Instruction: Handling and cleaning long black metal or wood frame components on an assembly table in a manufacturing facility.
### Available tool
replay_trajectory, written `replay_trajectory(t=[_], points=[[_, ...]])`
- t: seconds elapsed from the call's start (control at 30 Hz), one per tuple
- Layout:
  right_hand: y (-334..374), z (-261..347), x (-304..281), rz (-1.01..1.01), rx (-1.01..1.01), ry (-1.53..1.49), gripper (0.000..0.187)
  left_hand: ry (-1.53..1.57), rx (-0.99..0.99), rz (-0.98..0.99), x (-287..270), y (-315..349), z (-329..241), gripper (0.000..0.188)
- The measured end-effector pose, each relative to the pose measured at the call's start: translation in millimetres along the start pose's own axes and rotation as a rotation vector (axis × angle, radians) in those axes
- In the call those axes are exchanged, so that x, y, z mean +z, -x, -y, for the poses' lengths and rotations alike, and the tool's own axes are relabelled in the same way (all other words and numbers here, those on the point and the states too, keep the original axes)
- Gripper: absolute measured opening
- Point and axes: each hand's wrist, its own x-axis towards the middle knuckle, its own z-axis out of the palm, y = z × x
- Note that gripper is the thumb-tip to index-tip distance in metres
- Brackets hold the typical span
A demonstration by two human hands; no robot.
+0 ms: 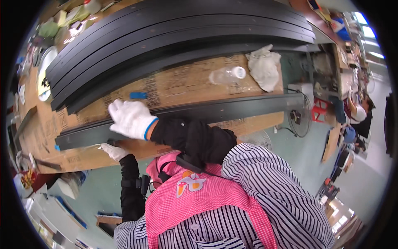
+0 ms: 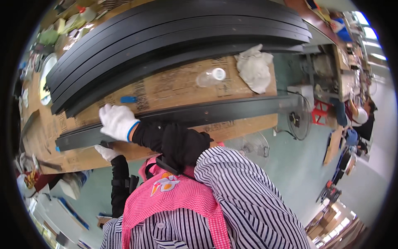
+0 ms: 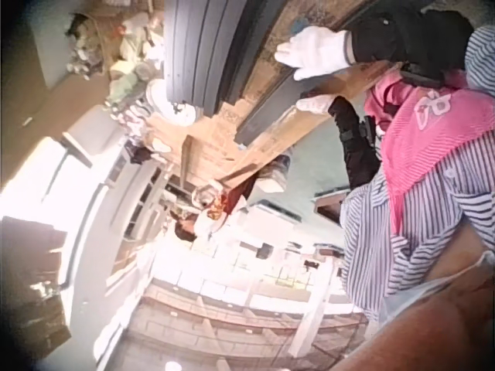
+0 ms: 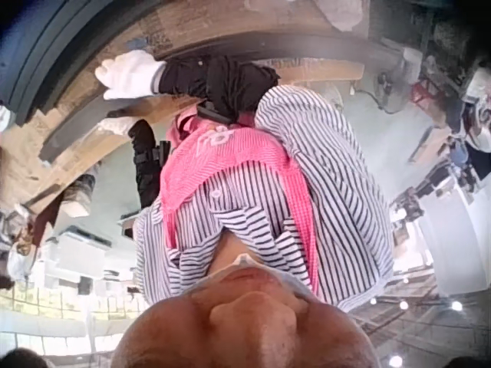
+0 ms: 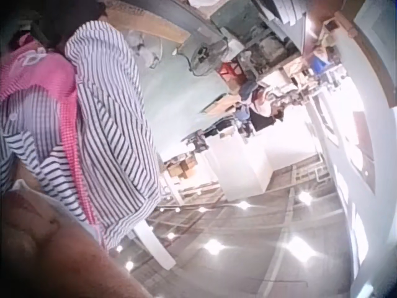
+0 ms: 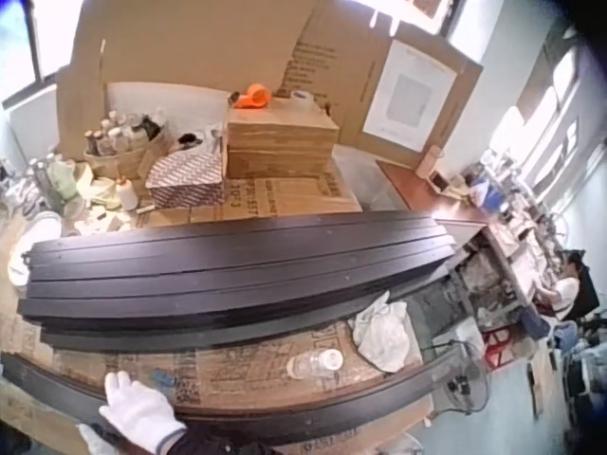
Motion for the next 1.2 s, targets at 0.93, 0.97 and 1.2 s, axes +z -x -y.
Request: replay_trajectory(t=[0.93,0.97,1.2], points=[[260.9,-68.3,56.9,-0.653,0.231,0.022,0.032,-0.288,0.547,-0.269,8.7,36.0,-73.1,0.069],[255.7,-69.8,59.4,-0.642,0.168,0.089,0.031,-0.274,0.532,-0.256,9.4,39.9,-76.6,0.071],[210.1,-100.4,116.7,-0.693,-0.116,0.493,0.031,-0.127,0.413,-0.102,3.4,45.3,-77.6,0.090]])
